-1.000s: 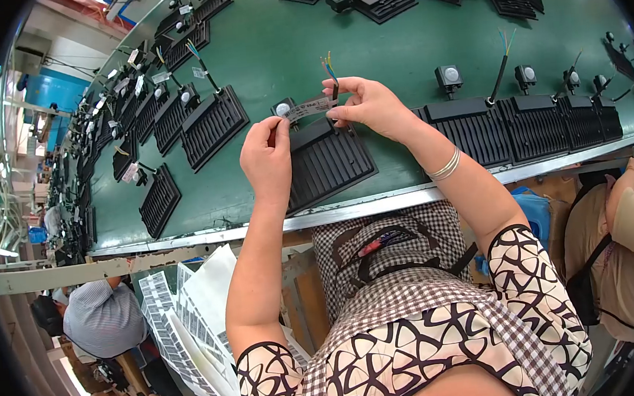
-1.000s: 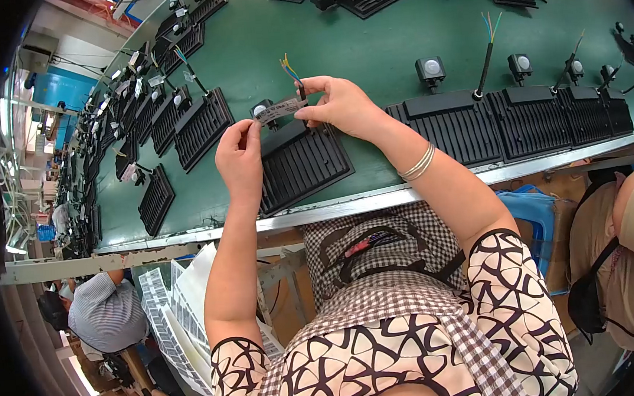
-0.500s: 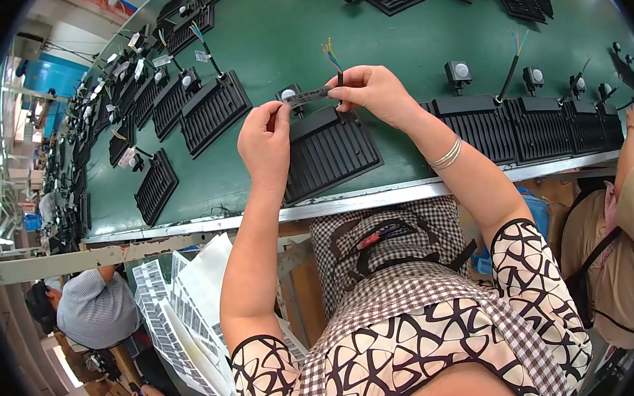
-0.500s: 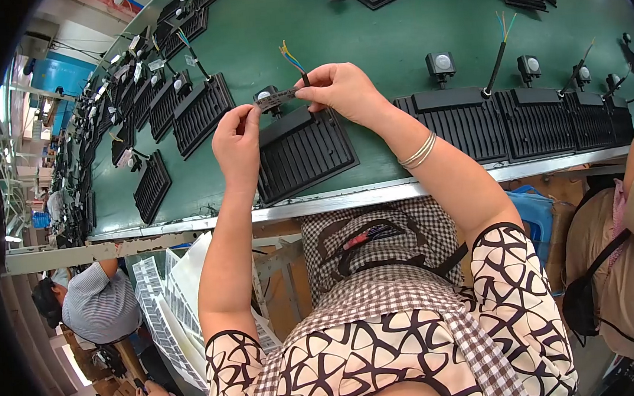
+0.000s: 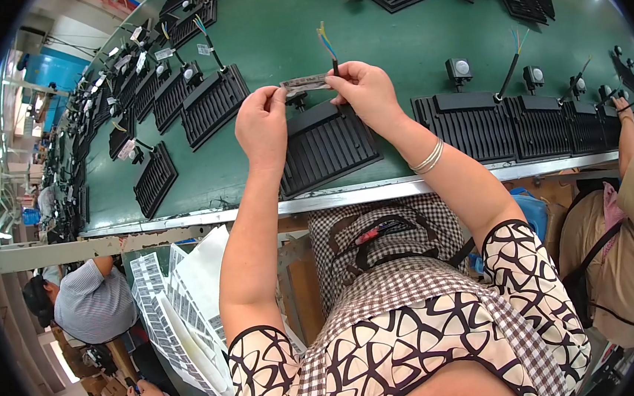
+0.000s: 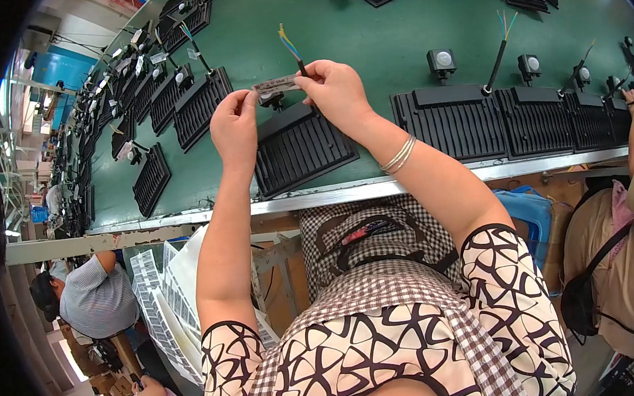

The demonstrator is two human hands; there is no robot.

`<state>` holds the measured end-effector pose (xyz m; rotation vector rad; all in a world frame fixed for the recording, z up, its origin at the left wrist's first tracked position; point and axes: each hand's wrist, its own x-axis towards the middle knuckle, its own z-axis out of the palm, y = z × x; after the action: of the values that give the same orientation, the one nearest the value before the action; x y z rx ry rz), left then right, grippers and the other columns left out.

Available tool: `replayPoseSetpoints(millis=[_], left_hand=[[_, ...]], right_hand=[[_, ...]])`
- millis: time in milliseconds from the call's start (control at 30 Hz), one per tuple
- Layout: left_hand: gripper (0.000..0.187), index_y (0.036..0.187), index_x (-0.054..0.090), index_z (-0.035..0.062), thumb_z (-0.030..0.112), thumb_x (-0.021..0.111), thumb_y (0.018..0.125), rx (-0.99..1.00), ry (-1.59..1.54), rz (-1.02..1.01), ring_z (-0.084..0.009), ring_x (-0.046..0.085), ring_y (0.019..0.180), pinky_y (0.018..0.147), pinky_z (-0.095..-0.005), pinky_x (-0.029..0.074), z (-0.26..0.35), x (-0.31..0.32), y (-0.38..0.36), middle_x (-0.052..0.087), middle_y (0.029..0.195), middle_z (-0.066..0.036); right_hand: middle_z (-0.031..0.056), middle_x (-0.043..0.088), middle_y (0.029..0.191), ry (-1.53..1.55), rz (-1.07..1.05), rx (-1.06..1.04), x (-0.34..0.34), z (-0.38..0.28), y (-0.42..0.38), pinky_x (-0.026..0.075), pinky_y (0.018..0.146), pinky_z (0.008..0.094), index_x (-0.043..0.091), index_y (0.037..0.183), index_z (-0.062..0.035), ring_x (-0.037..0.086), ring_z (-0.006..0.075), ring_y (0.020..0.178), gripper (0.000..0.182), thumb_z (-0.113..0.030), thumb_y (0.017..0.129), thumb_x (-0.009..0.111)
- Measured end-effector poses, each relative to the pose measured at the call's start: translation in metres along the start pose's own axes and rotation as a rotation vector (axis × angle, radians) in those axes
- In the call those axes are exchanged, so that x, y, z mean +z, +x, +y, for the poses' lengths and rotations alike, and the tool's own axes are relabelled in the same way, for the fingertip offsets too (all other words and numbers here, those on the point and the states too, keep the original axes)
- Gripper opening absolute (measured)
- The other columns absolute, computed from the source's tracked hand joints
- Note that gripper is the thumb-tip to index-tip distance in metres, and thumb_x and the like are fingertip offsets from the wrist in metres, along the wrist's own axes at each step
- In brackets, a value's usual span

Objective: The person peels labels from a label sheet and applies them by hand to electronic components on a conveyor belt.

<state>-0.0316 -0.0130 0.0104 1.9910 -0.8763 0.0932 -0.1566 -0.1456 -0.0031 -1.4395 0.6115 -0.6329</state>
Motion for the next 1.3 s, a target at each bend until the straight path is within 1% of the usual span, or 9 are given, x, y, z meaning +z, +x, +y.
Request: replayPoseSetpoints(millis=[200, 300, 433, 633, 700, 1067, 1167, 1233, 1300], left_hand=[[0.018, 0.089, 0.068, 0.0006, 0.018, 0.067, 0.09, -0.172, -0.116, 0.012, -0.0119, 0.053, 0.064, 0.061, -0.0292, 0.043, -0.01, -0.007, -0.004, 0.061, 0.073, -0.005], [0.018, 0.09, 0.066, -0.0009, 0.017, 0.066, 0.091, 0.051, 0.125, 0.224, -0.01, 0.051, 0.063, 0.06, -0.0283, 0.043, -0.033, -0.022, 0.001, 0.06, 0.074, -0.003], [0.022, 0.094, 0.065, -0.0001, 0.022, 0.065, 0.094, -0.245, -0.121, 0.286, -0.004, 0.046, 0.057, 0.051, -0.0217, 0.038, -0.067, -0.09, 0.008, 0.055, 0.071, 0.002], [0.028, 0.099, 0.066, 0.0049, 0.024, 0.077, 0.082, -0.136, 0.106, -0.212, -0.0077, 0.041, 0.062, 0.056, -0.0247, 0.037, -0.006, -0.078, -0.056, 0.045, 0.067, 0.004], [0.031, 0.101, 0.065, 0.0079, 0.026, 0.078, 0.078, -0.143, 0.255, -0.367, -0.0158, 0.053, 0.067, 0.065, -0.0319, 0.046, 0.007, -0.074, -0.074, 0.054, 0.076, -0.003], [0.037, 0.109, 0.065, 0.0109, 0.025, 0.077, 0.078, 0.048, 0.289, -0.4, -0.0234, 0.059, 0.07, 0.064, -0.0368, 0.049, -0.012, -0.06, -0.094, 0.057, 0.081, -0.007], [0.046, 0.116, 0.062, 0.0148, 0.029, 0.078, 0.075, 0.157, 0.463, -0.45, -0.0296, 0.064, 0.075, 0.064, -0.0409, 0.051, -0.008, -0.06, -0.092, 0.058, 0.087, -0.01], [0.049, 0.118, 0.062, 0.0173, 0.032, 0.078, 0.074, 0.148, 0.467, -0.494, -0.0322, 0.064, 0.077, 0.064, -0.0413, 0.052, -0.017, -0.056, -0.083, 0.057, 0.089, -0.01], [0.053, 0.121, 0.062, 0.0191, 0.033, 0.079, 0.073, 0.171, 0.43, -0.464, -0.0324, 0.064, 0.077, 0.065, -0.0414, 0.052, -0.032, -0.051, -0.063, 0.056, 0.089, -0.01]], right_hand=[[0.0037, 0.067, 0.088, 0.036, -0.003, -0.009, 0.017, -0.003, 0.003, 0.055, 0.065, 0.0222, 0.065, 0.101, 0.0036, 0.062, 0.0077, 0.068, 0.02, -0.014, 0.093, 0.064], [0.0043, 0.067, 0.087, 0.067, -0.009, -0.008, 0.022, 0.004, 0.006, 0.055, 0.064, 0.0235, 0.065, 0.1, 0.0027, 0.063, 0.0089, 0.067, 0.019, -0.015, 0.094, 0.062], [0.0065, 0.066, 0.089, 0.238, -0.076, 0.086, 0.002, 0.005, 0.015, 0.055, 0.066, 0.0254, 0.062, 0.107, 0.002, 0.062, 0.0097, 0.068, 0.022, -0.016, 0.094, 0.062], [0.0054, 0.062, 0.101, 0.026, -0.124, 0.0, 0.0, 0.017, -0.007, 0.055, 0.075, 0.0231, 0.054, 0.123, 0.0032, 0.062, 0.0082, 0.077, 0.038, -0.013, 0.091, 0.067], [0.0058, 0.061, 0.103, -0.022, -0.095, -0.037, 0.002, 0.024, -0.012, 0.054, 0.073, 0.0222, 0.054, 0.123, 0.0039, 0.062, 0.008, 0.078, 0.039, -0.013, 0.091, 0.068], [0.0051, 0.064, 0.074, -0.097, 0.052, -0.148, 0.02, 0.024, 0.003, 0.049, 0.059, 0.025, 0.066, 0.102, 0.0044, 0.061, 0.0112, 0.06, 0.031, -0.025, 0.091, 0.066], [0.013, 0.062, 0.099, -0.518, 0.09, -0.186, 0.022, 0.013, -0.011, 0.051, 0.068, 0.029, 0.06, 0.117, 0.0054, 0.064, 0.0148, 0.078, 0.047, -0.028, 0.086, 0.071], [0.0201, 0.05, 0.126, -0.557, 0.085, -0.36, 0.025, 0.023, -0.039, 0.05, 0.089, 0.0389, 0.033, 0.142, 0.0068, 0.061, 0.0285, 0.099, 0.086, -0.029, 0.078, 0.079], [0.0243, 0.03, 0.149, -0.839, -0.014, -0.385, 0.035, 0.012, -0.069, 0.036, 0.109, 0.0419, 0.018, 0.148, 0.0077, 0.035, 0.0425, 0.136, 0.104, -0.032, 0.076, 0.081]])
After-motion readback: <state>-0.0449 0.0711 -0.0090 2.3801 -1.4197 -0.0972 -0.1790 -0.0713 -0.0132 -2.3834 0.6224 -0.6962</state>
